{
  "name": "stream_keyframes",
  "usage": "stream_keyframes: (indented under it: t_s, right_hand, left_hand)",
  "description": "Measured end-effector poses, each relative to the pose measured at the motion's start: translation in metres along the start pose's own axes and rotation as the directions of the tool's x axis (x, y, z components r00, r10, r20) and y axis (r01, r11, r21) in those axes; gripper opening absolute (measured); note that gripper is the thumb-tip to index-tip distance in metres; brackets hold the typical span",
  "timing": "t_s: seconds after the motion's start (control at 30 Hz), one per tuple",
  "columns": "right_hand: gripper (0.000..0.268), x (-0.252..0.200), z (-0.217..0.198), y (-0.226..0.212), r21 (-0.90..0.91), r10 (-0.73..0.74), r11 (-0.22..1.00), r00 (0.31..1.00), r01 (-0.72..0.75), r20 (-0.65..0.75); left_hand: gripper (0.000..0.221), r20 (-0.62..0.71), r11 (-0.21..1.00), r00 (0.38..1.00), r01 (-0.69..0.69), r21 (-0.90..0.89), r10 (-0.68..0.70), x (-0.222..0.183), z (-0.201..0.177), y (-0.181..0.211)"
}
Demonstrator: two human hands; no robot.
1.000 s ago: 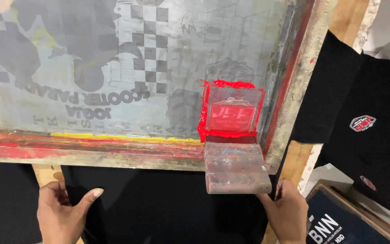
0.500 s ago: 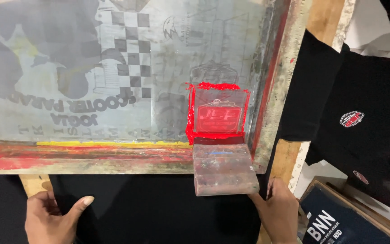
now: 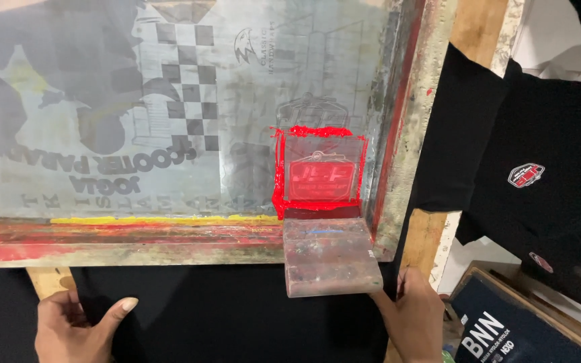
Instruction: The person aligns a screen printing frame over a black t-shirt and uses a squeegee to pull red ink across the mesh, transferring a logo onto the fabric. After printing, the person lifts the frame, removes the t-shirt, and places it on a nearby rack before preparing the next shirt.
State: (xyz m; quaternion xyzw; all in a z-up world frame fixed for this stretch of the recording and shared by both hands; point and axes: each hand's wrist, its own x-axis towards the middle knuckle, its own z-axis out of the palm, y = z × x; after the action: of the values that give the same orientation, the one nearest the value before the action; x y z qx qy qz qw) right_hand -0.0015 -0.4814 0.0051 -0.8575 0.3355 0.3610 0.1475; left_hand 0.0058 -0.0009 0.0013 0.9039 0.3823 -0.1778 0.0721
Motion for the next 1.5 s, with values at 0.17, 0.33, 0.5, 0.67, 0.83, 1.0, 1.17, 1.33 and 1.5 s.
stream_keyframes:
  t_s: [0.17,0.33,0.5,0.67,0.83,1.0,1.17,1.33,1.5]
  right_hand:
    - [0.055,-0.002,-0.005,-0.006,0.059,0.022,0.998,1.000,-0.022,0.008]
    - [0.057,0.003,0.009,0.009,-0.026,0.000,1.000,1.000,0.000,-0.007]
    - [0.063,0.008,0.008,0.006,-0.070,0.032,0.997,0.999,-0.031,0.015]
    - [0.051,0.004,-0.008,-0.017,-0.129,0.181,0.978,0.977,-0.166,0.110]
    - [0.053,0.000,-0.007,-0.015,-0.098,0.156,0.984,0.984,-0.147,0.090]
    - [0.051,0.001,-0.004,-0.009,-0.064,0.090,0.994,0.995,-0.087,0.041]
    - [0.036,0.000,-0.013,-0.021,-0.130,0.129,0.985,0.986,-0.115,0.107]
    - [0.045,0.000,-0.003,-0.007,-0.077,0.093,0.993,0.994,-0.089,0.057]
    - [0.043,0.002,0.003,0.002,-0.042,0.051,0.998,0.998,-0.049,0.026]
  left_hand:
    - [0.078,-0.081,0.997,0.996,-0.048,-0.053,0.043,-0.001,0.010,-0.011]
    - [0.080,-0.074,1.000,0.997,-0.009,0.000,0.009,0.001,0.008,-0.008]
    - [0.079,-0.015,0.997,0.999,0.027,-0.072,-0.028,0.004,0.007,-0.005]
    - [0.077,-0.005,0.998,1.000,0.023,-0.054,-0.023,-0.002,-0.001,0.003]
    - [0.080,0.037,1.000,0.999,0.016,0.012,-0.016,0.001,-0.006,0.002]
    - [0.082,0.008,0.999,1.000,-0.009,0.037,0.008,0.000,-0.004,0.005]
    - [0.082,0.017,0.998,1.000,-0.015,0.067,0.014,-0.001,-0.007,0.008]
    - [0.081,0.032,1.000,0.999,-0.006,0.027,0.006,-0.002,-0.011,0.012]
    - [0.084,0.052,1.000,0.999,-0.003,-0.024,0.005,-0.001,-0.013,0.014]
